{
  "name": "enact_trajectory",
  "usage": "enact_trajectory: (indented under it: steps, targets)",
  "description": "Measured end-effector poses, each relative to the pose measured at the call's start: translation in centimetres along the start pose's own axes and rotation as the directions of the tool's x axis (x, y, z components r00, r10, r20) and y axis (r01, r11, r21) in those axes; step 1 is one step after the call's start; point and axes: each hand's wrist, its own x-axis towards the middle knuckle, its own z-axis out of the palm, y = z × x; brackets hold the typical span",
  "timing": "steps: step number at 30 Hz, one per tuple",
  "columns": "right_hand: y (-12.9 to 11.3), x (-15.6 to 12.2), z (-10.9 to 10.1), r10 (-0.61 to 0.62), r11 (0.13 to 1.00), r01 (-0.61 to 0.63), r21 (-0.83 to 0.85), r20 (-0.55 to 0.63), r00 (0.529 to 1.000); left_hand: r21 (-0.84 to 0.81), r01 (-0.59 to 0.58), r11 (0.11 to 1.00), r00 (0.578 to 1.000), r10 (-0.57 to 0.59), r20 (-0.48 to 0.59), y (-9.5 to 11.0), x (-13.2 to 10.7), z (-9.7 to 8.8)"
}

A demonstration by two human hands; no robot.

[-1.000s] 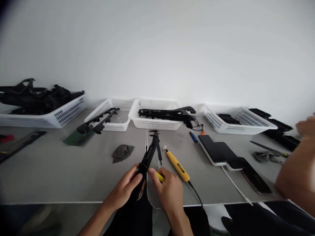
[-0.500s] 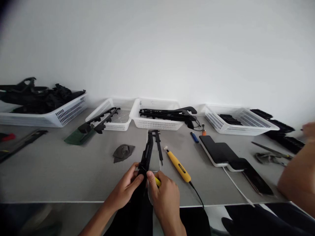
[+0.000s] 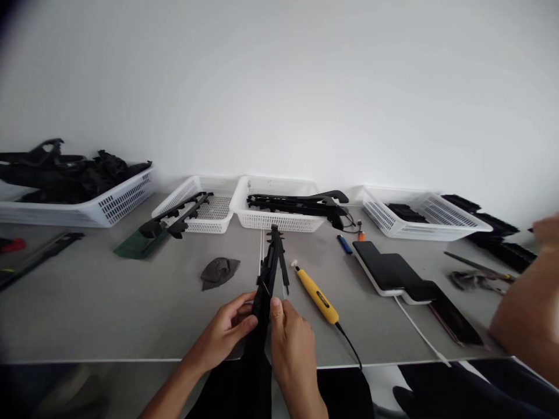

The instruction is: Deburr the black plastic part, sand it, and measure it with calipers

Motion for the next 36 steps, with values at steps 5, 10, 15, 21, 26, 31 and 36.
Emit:
enact_trajectory:
  steps: [5,10,15,21,26,31,36]
  targets:
    - [-0.1,0.0,0.1,0.018,1.000,-0.018,-0.010,0.013,1.000,-0.001,-0.037,0.999,0.999,0.037,0.008,-0.2,0.0,-0.1]
    - [-0.1,0.2,0.4,0.023,0.999,-0.023,-0.030,0.006,1.000,-0.013,-0.046,0.999,0.999,0.046,0.012,-0.4,0.1,-0.1]
    - [-0.9,0.1,0.7,-0.054,0.992,0.048,-0.115,-0.054,0.997,-0.004,-0.077,0.997,0.997,0.077,0.022,-0.4,0.2,-0.1]
    - [-0.5,-0.5,0.4,-0.114,0.966,0.094,-0.240,-0.068,0.991,0.051,-0.087,0.995,0.996,0.086,0.014,-0.3,0.0,-0.2]
    - [0.1,-1.1,0.1,-0.137,0.954,0.121,-0.276,-0.039,0.990,0.090,-0.077,0.993,0.997,0.079,-0.016,-0.2,0.1,-0.2]
    - [0.6,-1.7,-0.1,-0.157,0.956,0.151,-0.252,-0.004,0.988,0.118,-0.051,0.992,0.997,0.057,-0.050,-0.4,0.1,-0.3]
    - [1.0,-1.8,-0.7,-0.139,0.982,0.133,-0.133,-0.033,0.990,0.111,-0.048,0.993,0.997,0.053,-0.048,-0.3,0.0,-0.2]
